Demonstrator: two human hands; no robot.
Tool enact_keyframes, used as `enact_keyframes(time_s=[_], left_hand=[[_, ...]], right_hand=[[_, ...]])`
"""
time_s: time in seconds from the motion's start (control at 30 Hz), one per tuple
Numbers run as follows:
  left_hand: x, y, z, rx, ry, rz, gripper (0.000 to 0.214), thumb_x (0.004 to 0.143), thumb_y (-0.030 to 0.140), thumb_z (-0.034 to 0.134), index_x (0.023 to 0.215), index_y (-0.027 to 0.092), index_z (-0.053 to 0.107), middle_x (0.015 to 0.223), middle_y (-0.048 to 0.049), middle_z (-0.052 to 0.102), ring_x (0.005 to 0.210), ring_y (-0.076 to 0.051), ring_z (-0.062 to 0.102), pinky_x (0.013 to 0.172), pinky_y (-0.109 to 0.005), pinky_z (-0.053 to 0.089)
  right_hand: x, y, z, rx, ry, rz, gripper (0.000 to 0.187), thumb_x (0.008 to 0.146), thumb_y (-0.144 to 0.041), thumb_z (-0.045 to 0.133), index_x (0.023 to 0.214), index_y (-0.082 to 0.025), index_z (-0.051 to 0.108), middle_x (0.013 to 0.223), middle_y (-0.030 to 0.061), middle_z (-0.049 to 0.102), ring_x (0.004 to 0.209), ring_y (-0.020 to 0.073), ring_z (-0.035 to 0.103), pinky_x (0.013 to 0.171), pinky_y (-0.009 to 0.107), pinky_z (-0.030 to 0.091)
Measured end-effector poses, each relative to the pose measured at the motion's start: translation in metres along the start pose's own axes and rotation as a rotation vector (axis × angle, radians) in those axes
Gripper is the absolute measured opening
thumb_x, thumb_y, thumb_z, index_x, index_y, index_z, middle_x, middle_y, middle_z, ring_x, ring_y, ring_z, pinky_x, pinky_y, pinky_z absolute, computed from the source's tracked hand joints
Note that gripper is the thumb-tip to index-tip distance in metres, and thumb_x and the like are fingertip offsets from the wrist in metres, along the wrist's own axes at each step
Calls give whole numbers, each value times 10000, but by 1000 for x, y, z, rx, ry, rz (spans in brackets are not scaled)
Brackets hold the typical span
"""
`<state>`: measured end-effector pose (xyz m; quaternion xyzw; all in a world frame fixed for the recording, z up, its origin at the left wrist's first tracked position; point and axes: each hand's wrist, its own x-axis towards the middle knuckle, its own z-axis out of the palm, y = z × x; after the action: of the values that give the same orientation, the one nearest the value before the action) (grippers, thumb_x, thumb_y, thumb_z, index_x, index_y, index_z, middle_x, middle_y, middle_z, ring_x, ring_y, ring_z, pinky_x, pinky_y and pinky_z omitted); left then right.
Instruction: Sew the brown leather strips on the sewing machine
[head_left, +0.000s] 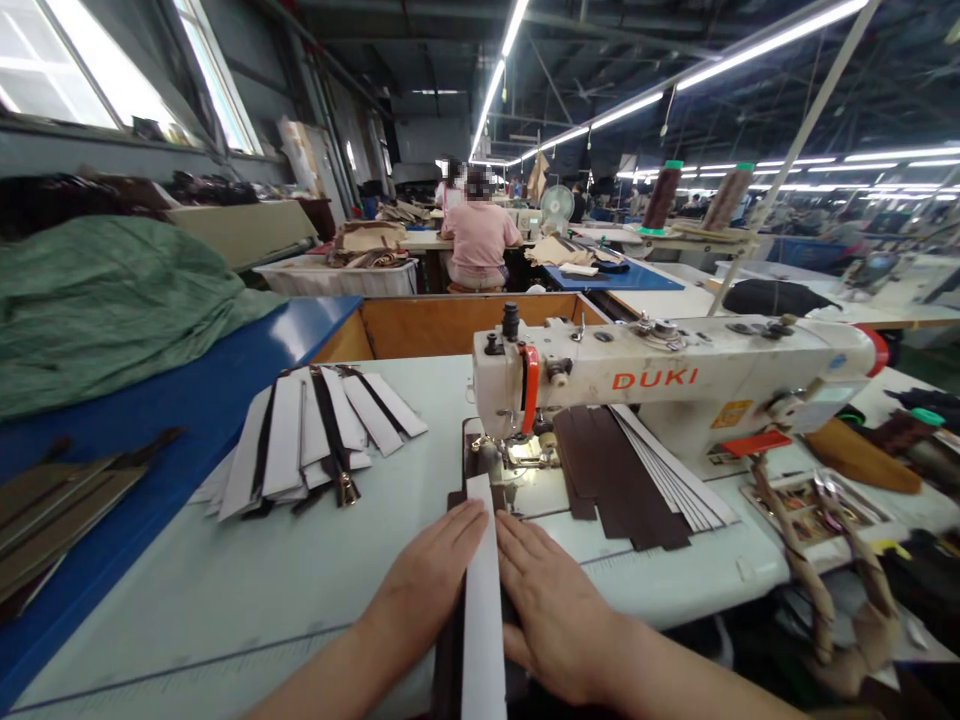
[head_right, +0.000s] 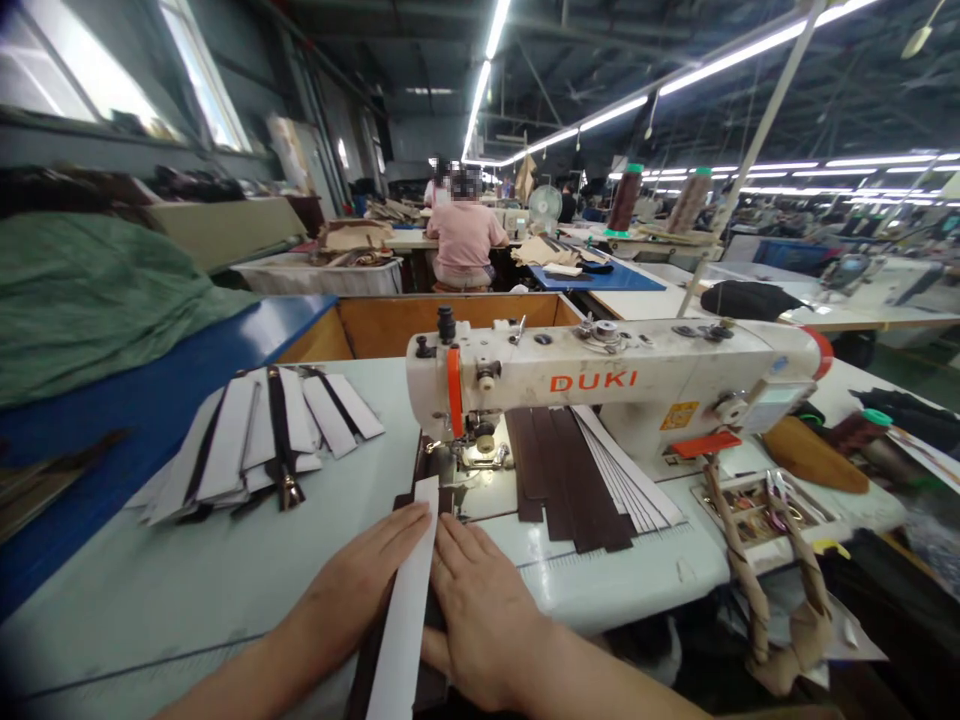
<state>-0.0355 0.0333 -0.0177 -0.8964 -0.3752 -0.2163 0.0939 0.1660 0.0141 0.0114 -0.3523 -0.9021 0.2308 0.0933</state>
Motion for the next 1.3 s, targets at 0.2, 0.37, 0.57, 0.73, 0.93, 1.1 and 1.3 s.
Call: enact_keyframes(time_s=[0.2,0.37,0.57,0.73,0.93,1.1,1.3], left_hand=[[-1,2,-5,43,-21,40,364,869,82,346,1169,89,553,1184,-153,644,1102,-212,609,938,-366,514],[6,3,-9,89,-82,31,393,840,45,341,1170,77,553,1184,-150,640,1105,-211,601,935,-355,511],[9,-1,-6,148,-62,81,420,845,23,306,1182,71,552,1157,-139,653,1084,-195,611,932,-335,508],[15,-2,2,247,-52,177,421,849,25,293,1180,73,548,1209,-140,635,1141,-198,584,932,-317,505],[17,-2,8,315,-76,237,426,834,22,290,1175,43,544,1206,-182,630,1135,-229,590,918,-336,507],[12,-2,13,346,-47,220,421,840,37,291,1177,27,542,1200,-203,628,1127,-242,599,920,-348,507],[16,0,9,335,-44,214,422,854,49,272,1142,16,578,1180,-213,635,1097,-253,616,876,-344,528]], right_hand=[[-6,2,-5,-15,-35,-11,798,882,-409,542,1502,-105,142,1556,139,106,1433,269,106,1170,429,111],[-17,0,-9,-42,-51,-74,770,893,-460,520,1487,-84,205,1544,149,169,1431,251,131,1172,404,113],[-24,6,7,-223,-27,-170,788,865,-482,579,1450,-46,280,1522,179,234,1412,292,197,1154,416,202],[-19,6,12,-252,23,-165,634,903,-417,537,1406,-66,376,1479,165,350,1374,293,300,1122,419,290],[-17,9,18,-264,84,-181,568,947,-405,469,1406,-82,382,1455,132,403,1346,270,351,1100,390,328],[-18,16,32,-351,224,-198,431,1011,-312,304,1361,-102,444,1411,83,475,1301,241,411,1066,344,359],[-15,21,43,-451,345,-234,413,1015,-300,285,1304,-97,498,1333,62,554,1243,234,464,1030,334,387]])
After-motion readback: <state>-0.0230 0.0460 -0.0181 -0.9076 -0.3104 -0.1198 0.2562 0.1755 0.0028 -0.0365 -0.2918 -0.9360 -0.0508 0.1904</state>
